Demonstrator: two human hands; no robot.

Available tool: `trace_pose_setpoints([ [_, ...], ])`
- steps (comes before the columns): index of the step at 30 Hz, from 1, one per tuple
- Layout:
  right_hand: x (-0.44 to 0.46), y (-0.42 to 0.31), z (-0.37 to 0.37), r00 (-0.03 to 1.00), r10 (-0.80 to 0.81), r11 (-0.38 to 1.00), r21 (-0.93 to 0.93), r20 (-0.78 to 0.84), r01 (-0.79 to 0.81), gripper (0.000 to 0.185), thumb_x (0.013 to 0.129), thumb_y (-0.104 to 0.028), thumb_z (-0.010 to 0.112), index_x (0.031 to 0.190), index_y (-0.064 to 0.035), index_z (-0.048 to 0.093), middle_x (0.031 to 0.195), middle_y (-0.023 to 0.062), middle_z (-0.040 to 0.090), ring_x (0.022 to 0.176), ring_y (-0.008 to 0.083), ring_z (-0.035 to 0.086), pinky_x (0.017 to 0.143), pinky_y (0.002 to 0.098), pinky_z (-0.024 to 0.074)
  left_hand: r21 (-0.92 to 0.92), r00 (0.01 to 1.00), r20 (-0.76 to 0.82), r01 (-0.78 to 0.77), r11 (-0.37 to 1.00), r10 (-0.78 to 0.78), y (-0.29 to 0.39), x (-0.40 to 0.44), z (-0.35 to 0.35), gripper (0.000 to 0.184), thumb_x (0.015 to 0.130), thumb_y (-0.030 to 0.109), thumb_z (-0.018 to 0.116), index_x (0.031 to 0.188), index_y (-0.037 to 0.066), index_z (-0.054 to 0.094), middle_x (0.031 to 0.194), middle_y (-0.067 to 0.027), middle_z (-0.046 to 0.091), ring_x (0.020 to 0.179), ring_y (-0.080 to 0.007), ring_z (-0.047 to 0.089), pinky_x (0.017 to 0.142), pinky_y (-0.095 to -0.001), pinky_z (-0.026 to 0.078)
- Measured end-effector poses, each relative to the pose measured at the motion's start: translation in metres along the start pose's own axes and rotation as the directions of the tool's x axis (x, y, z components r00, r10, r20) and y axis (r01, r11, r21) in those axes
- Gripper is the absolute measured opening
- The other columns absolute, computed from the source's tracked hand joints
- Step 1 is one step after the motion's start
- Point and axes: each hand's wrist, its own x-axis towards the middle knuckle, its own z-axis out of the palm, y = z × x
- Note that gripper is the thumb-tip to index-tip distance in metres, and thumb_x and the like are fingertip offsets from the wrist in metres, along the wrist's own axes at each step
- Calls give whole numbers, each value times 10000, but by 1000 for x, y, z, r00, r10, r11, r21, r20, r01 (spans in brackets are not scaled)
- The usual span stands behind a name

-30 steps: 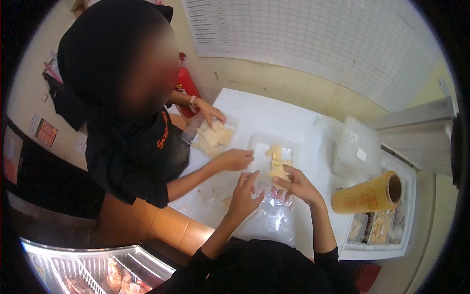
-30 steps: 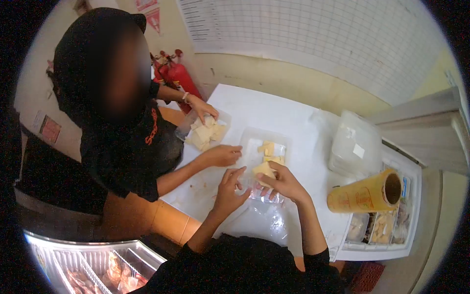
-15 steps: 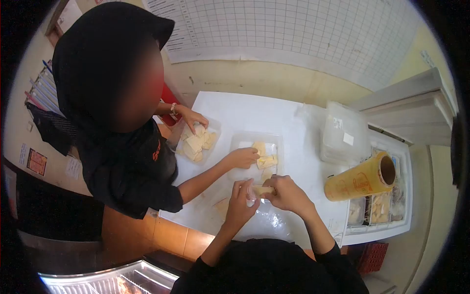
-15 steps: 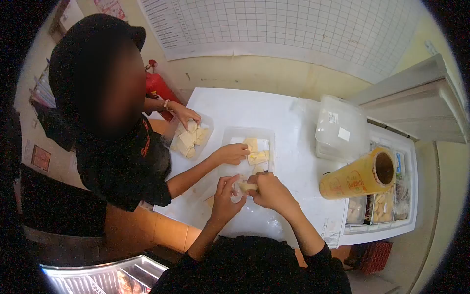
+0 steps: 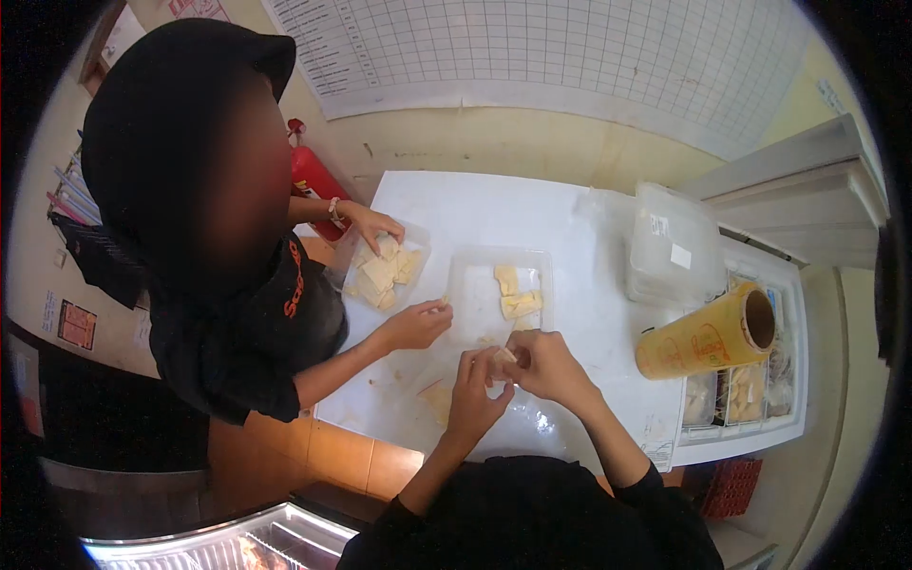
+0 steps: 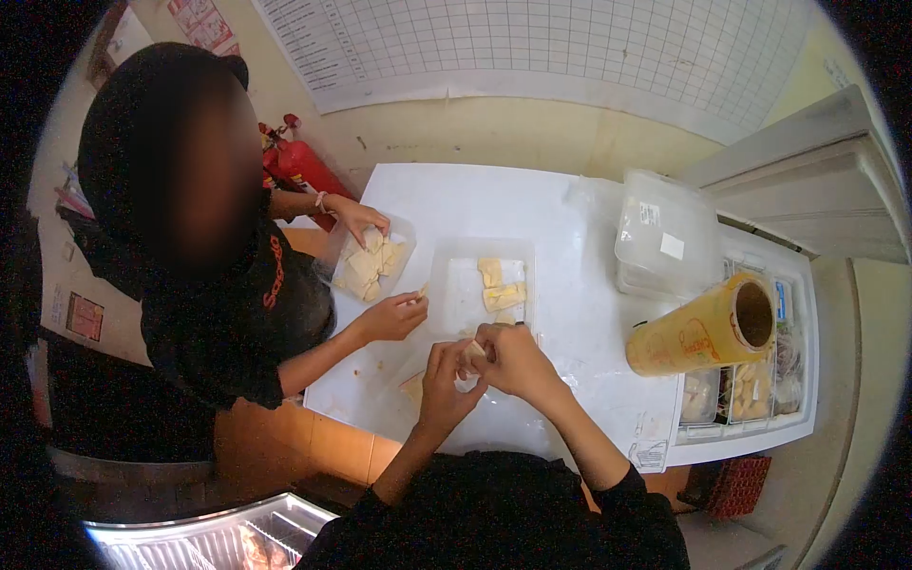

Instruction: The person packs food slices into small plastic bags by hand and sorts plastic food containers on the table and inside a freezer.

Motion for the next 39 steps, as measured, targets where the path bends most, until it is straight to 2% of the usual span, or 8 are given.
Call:
trace_pose_setpoints([
  [5, -3, 13, 25, 956, -191, 979, 33, -221, 203, 255, 813, -194, 704, 924, 31, 661, 715, 147, 614, 674, 258, 635, 658, 320, 510, -11, 997, -54, 53, 999, -54, 2, 1, -4, 578, 644, -2, 762, 1172, 40, 530, 1009, -102, 492, 721, -179, 555, 605, -287, 484],
  [8, -2, 26, 30, 945, -171, 936, 252, -280, 244, 259, 880, -229, 652, 957, 17, 664, 747, 151, 646, 644, 248, 628, 625, 333, 496, -15, 992, -81, 93, 996, -94, 3, 1, -4, 573, 647, 16, 768, 1169, 38, 532, 1003, -105, 495, 706, -175, 557, 589, -288, 480],
  [10, -5, 22, 24, 999, 32, 908, 419, -3, -28, 235, 900, -216, 648, 928, 17, 668, 779, 91, 663, 729, 146, 626, 729, 290, 516, -13, 992, -63, 108, 994, -109, 2, -1, -4, 580, 645, 26, 765, 1176, 42, 531, 995, -106, 498, 689, -180, 549, 599, -295, 484],
  [20, -3, 44, 42, 990, 140, 890, 441, -11, -121, 85, 743, -35, 699, 767, -4, 623, 705, 82, 662, 675, 117, 626, 625, 269, 499, 28, 999, -40, 38, 999, -36, 7, -7, 3, 608, 626, 35, 774, 1189, 71, 551, 1024, -84, 492, 633, -135, 517, 562, -260, 447],
  [26, -8, 37, 37, 987, 154, 878, 466, -51, -113, 91, 746, 34, 684, 802, -3, 623, 754, 46, 652, 702, 95, 617, 640, 233, 503, -97, 989, 49, 142, 985, -138, 21, -11, -6, 657, 638, 63, 786, 1235, 66, 513, 1095, -122, 507, 723, -215, 534, 675, -330, 485],
  [32, -23, 25, 19, 976, 150, 868, 451, 161, -208, 151, 760, 45, 692, 903, 10, 657, 824, 35, 666, 740, 85, 614, 711, 243, 508, 257, 999, 31, 3, 966, -12, 4, -28, -6, 552, 623, 122, 818, 1102, 56, 551, 1092, -126, 576, 891, -294, 571, 880, -439, 432],
  [35, -27, 36, 14, 979, 54, 721, 671, 194, -173, 117, 781, 50, 656, 886, 1, 670, 787, 23, 664, 734, 94, 614, 720, 250, 501, -21, 987, 102, 127, 992, -125, -11, -43, 1, 438, 647, 130, 821, 994, 41, 568, 996, -105, 607, 886, -254, 600, 835, -396, 469],
  [39, -11, 48, -7, 986, 164, 909, 394, -38, -136, 118, 829, 41, 576, 894, 3, 667, 789, 50, 672, 736, 114, 624, 691, 258, 506, -303, 920, 264, 365, 880, -291, -23, -54, 6, 363, 704, 151, 816, 932, 29, 560, 912, -78, 601, 810, -153, 605, 731, -307, 503],
])
